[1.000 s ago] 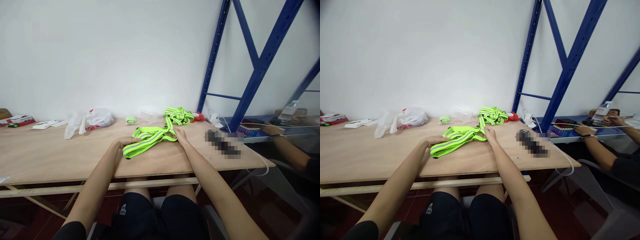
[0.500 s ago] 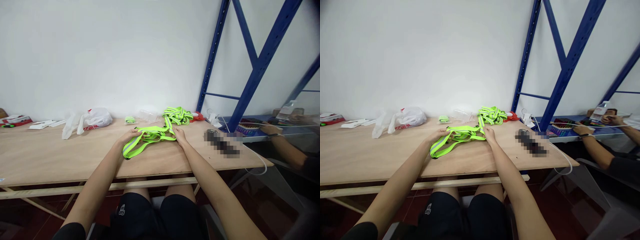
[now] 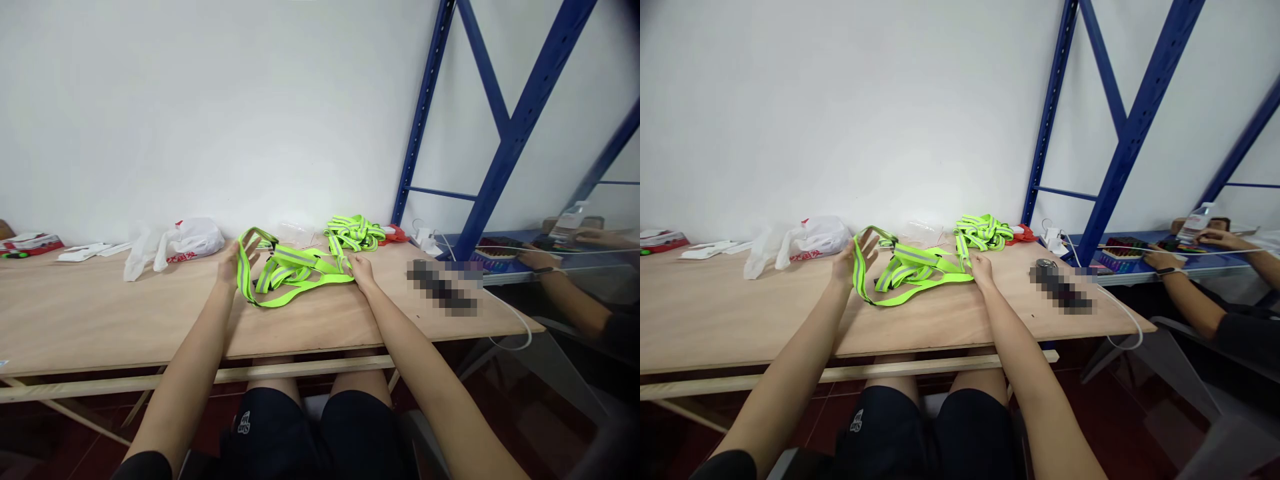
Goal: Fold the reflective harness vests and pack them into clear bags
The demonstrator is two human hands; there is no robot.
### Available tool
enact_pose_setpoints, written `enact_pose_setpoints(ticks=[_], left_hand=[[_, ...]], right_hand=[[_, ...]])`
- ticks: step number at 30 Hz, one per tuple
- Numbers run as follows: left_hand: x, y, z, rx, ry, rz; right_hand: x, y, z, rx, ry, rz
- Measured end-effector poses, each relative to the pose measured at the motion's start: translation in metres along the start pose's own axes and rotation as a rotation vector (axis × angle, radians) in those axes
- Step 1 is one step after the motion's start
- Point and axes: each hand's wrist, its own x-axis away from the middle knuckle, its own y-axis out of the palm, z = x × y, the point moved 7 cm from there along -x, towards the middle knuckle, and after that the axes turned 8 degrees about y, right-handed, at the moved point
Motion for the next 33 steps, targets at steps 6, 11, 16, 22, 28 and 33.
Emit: enact_pose_setpoints(ticks=[6, 11, 16, 22, 28, 33], left_hand=[[-0.008, -0.05, 0.04, 0.18, 0.217, 0.186], [-0.007, -0.06, 0.034, 0.2, 0.19, 0.212], [-0.005, -0.058, 0.029, 0.219, 0.156, 0.218], [-0.003, -0.063, 0.037, 0.203, 0.195, 0.263], [0.001, -0.077, 0.054, 0.102, 0.285, 0.339], [0.008, -0.099, 0.092, -0.039, 0.325, 0.339]], right_hand=[[-0.009, -0.021, -0.004, -0.158, 0.004, 0.181], [-0.011, -0.025, -0.003, -0.264, 0.072, 0.211], [-0.01, -0.025, 0.0, -0.282, 0.126, 0.177], [-0.005, -0.012, 0.004, -0.197, 0.154, 0.041], [0.0, 0.0, 0.007, -0.059, 0.132, -0.112], [0.005, 0.021, 0.006, 0.083, 0.047, -0.288]])
